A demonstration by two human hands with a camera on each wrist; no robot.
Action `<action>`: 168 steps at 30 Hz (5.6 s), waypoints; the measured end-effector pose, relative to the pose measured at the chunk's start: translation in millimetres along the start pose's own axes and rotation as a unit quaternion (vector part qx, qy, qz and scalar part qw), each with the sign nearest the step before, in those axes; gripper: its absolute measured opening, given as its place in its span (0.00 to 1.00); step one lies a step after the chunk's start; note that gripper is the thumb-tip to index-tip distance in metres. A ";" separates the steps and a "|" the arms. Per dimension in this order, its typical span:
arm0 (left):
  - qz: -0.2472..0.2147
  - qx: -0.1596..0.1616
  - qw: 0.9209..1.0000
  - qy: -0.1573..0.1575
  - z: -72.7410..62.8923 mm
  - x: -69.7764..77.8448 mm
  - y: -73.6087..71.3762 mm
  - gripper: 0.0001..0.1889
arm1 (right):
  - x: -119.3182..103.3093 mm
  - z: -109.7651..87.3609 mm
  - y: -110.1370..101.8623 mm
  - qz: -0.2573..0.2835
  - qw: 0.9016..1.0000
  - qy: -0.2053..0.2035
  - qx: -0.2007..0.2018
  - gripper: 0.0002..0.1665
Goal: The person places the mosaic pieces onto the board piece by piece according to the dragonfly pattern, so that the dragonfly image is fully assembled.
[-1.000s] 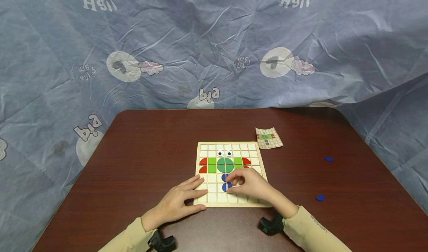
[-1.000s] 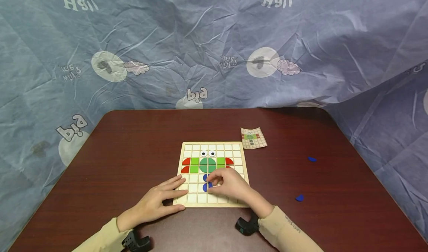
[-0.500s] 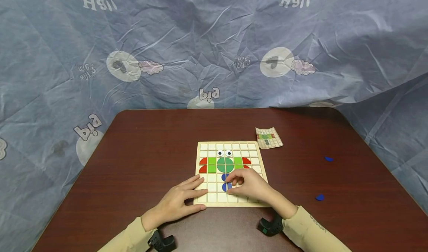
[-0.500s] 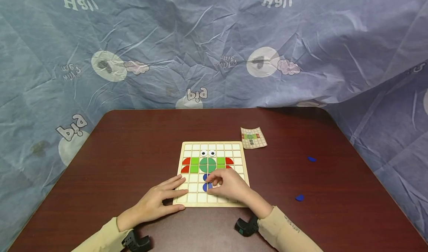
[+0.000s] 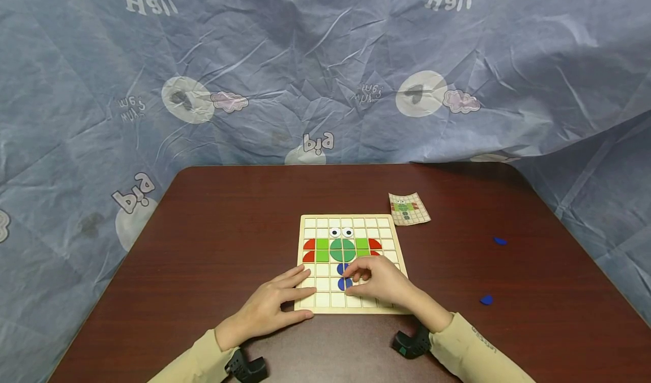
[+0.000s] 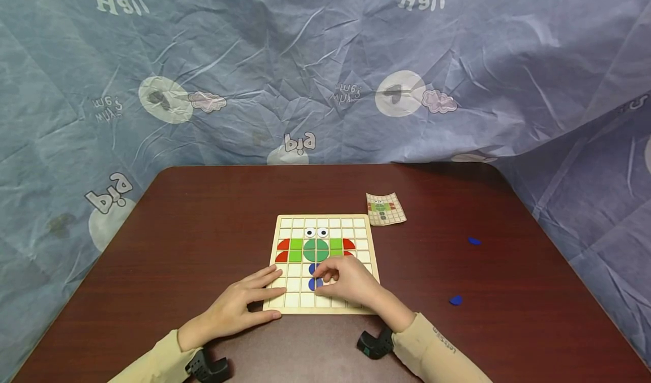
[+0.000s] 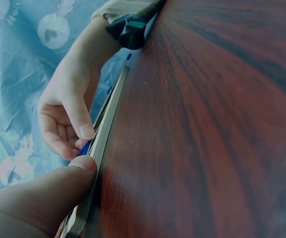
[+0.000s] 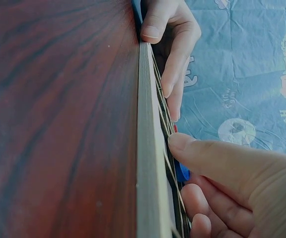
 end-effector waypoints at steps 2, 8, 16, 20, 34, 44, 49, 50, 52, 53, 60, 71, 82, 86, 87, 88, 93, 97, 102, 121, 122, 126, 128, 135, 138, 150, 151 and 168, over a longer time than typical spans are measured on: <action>-0.003 0.000 1.000 -0.001 -0.1 0.0 -0.1 0.24 | -0.1 -0.3 -0.1 -0.001 1.000 -0.001 0.000 0.12; -0.004 0.000 1.000 0.001 -0.1 0.4 -0.4 0.24 | 0.3 -1.2 -0.9 -0.002 1.000 0.002 -0.001 0.12; -0.001 0.003 1.000 0.006 0.3 0.9 0.3 0.24 | 4.2 -10.9 -17.7 0.021 0.999 0.016 0.018 0.15; 0.000 0.006 1.000 0.007 0.3 1.0 0.6 0.24 | 15.5 -21.0 -31.9 0.017 0.999 0.022 0.038 0.15; -0.008 0.006 1.000 -0.001 -1.1 0.0 0.6 0.24 | 69.1 -73.6 -90.2 0.011 0.993 0.034 0.116 0.16; -0.009 0.003 1.000 -0.004 -1.3 -0.1 0.0 0.24 | 106.7 -106.2 -122.4 0.005 0.988 0.081 0.128 0.18; -0.009 0.000 1.000 -0.006 -1.3 0.1 0.0 0.25 | 123.8 -118.0 -134.3 0.014 0.988 0.087 0.128 0.19; -0.009 0.000 1.000 -0.007 -1.2 0.1 0.1 0.25 | 126.4 -120.4 -136.7 0.017 0.988 0.088 0.126 0.19; -0.008 -0.001 1.000 -0.007 -1.1 0.0 0.4 0.25 | 131.0 -125.1 -140.7 0.018 0.988 0.089 0.121 0.20; -0.008 -0.001 1.000 -0.007 -1.1 0.0 0.4 0.25 | 133.3 -127.4 -142.4 0.018 0.989 0.091 0.117 0.20; -0.007 0.000 1.000 -0.004 -0.7 -0.2 0.6 0.25 | 149.8 -136.9 -147.4 0.014 0.989 0.115 0.091 0.21; -0.008 0.000 1.000 -0.004 -1.4 -1.9 1.9 0.25 | 167.6 -134.6 -148.1 0.026 0.985 0.135 0.106 0.16; -0.010 -0.001 1.000 -0.010 -1.8 -1.6 1.6 0.25 | 168.0 -131.1 -149.0 0.027 0.982 0.145 0.121 0.10; -0.012 -0.001 1.000 -0.011 -1.4 -1.6 1.4 0.25 | 165.5 -129.0 -149.3 0.019 0.983 0.145 0.114 0.10; -0.012 -0.002 1.000 -0.011 -1.3 -1.7 1.4 0.25 | 164.6 -128.5 -149.5 0.021 0.983 0.144 0.112 0.10; -0.011 -0.002 1.000 -0.010 -1.2 -1.6 1.3 0.25 | 163.7 -127.9 -149.4 0.021 0.984 0.141 0.109 0.11; -0.005 -0.001 1.000 -0.006 -1.1 -1.5 0.8 0.24 | 159.8 -124.4 -148.1 0.014 0.984 0.130 0.118 0.11; 0.001 0.003 1.000 0.002 -0.8 -1.1 0.1 0.24 | 155.9 -120.1 -145.7 0.002 0.982 0.132 0.139 0.09; 0.006 0.006 1.000 0.005 0.1 -1.0 -0.4 0.24 | 149.3 -114.1 -142.4 -0.027 0.982 0.123 0.142 0.06; 0.002 0.007 1.000 0.003 -0.9 -1.5 2.2 0.24 | 83.6 -53.2 -99.9 0.024 0.999 0.016 0.020 0.09; 0.002 0.006 1.000 0.002 -0.9 -1.3 2.1 0.24 | 78.1 -49.1 -95.8 0.025 0.999 0.014 0.015 0.08; 0.004 0.003 1.000 0.001 -0.9 -1.0 1.4 0.24 | 50.1 -36.5 -80.5 0.030 0.999 0.011 -0.001 0.06; 0.004 0.002 1.000 0.001 -0.7 -1.0 1.1 0.24 | 41.3 -30.0 -72.2 0.037 0.999 0.011 -0.005 0.05; 0.004 0.001 1.000 0.002 -0.9 -1.1 0.8 0.24 | 24.3 -9.9 -43.7 0.060 0.998 0.008 -0.035 0.05; 0.003 0.002 1.000 0.003 -0.7 -1.0 0.3 0.24 | 13.0 -6.0 -33.5 0.084 0.995 0.007 -0.055 0.06; 0.001 -0.004 1.000 -0.005 0.2 -2.1 0.5 0.25 | -10.4 2.6 0.1 0.101 0.990 -0.016 -0.100 0.05; 0.002 -0.004 1.000 -0.004 0.2 -2.4 0.7 0.25 | -10.1 2.9 2.0 0.096 0.990 -0.016 -0.101 0.05; 0.001 0.002 1.000 0.004 -0.7 -1.0 0.5 0.24 | -10.2 -1.4 9.5 0.050 0.991 -0.024 -0.125 0.02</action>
Point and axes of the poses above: each hand's wrist, its own z-axis towards the middle knuckle, its own y-axis out of the palm, x = y × z, the point moved 4 cm from there along z, towards the middle knuckle, and after that the axes turned 14 degrees about y, right-handed, at the moved point
